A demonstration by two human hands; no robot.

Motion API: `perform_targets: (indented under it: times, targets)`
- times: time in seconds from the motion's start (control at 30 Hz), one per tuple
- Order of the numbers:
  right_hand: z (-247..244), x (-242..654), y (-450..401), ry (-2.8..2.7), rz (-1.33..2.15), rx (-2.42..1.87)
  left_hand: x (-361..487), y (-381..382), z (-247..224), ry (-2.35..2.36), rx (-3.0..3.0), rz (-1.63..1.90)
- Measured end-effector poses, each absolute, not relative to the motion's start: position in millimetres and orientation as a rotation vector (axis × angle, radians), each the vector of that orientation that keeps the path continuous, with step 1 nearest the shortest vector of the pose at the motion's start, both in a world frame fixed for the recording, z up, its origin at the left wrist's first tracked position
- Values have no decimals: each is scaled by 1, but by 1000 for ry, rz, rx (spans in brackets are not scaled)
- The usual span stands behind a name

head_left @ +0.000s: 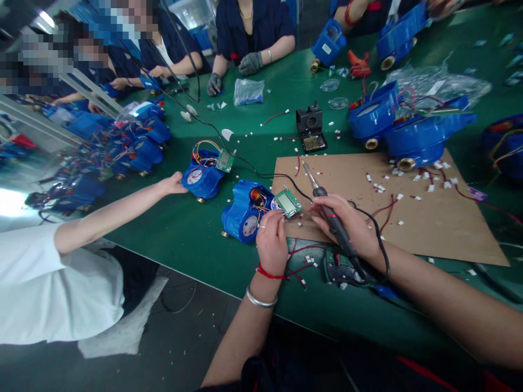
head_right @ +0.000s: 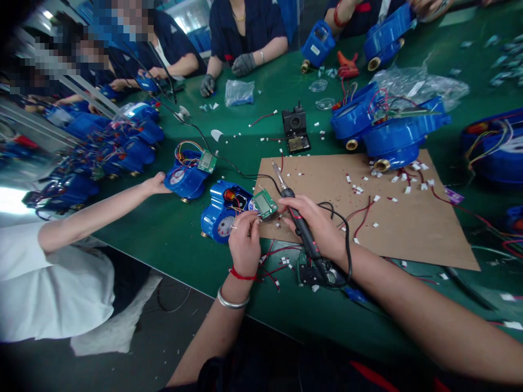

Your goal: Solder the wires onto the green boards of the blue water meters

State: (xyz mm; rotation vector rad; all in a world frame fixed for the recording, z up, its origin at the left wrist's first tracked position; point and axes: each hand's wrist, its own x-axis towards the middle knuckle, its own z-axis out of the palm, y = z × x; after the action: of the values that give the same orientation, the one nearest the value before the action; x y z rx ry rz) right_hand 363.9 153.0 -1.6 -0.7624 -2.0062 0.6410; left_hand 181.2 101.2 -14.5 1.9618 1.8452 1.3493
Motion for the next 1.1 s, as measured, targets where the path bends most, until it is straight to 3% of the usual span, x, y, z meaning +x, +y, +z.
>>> perform_targets:
  times: [0.3,0.57,0.83,1.1]
  targets:
    - [-16,364,155,-2154,743,-713,180,101,-13,1852,2004,1312]
    - [-16,367,156,-2199,808,-717,170,52,3,1916,2146,1036]
    - [-14,366,156,-2190,830,-740,156,42,-16,2009,1979,904]
    - [-13,367,157,-2170,832,-687,155,57,-7,1813,2145,1006]
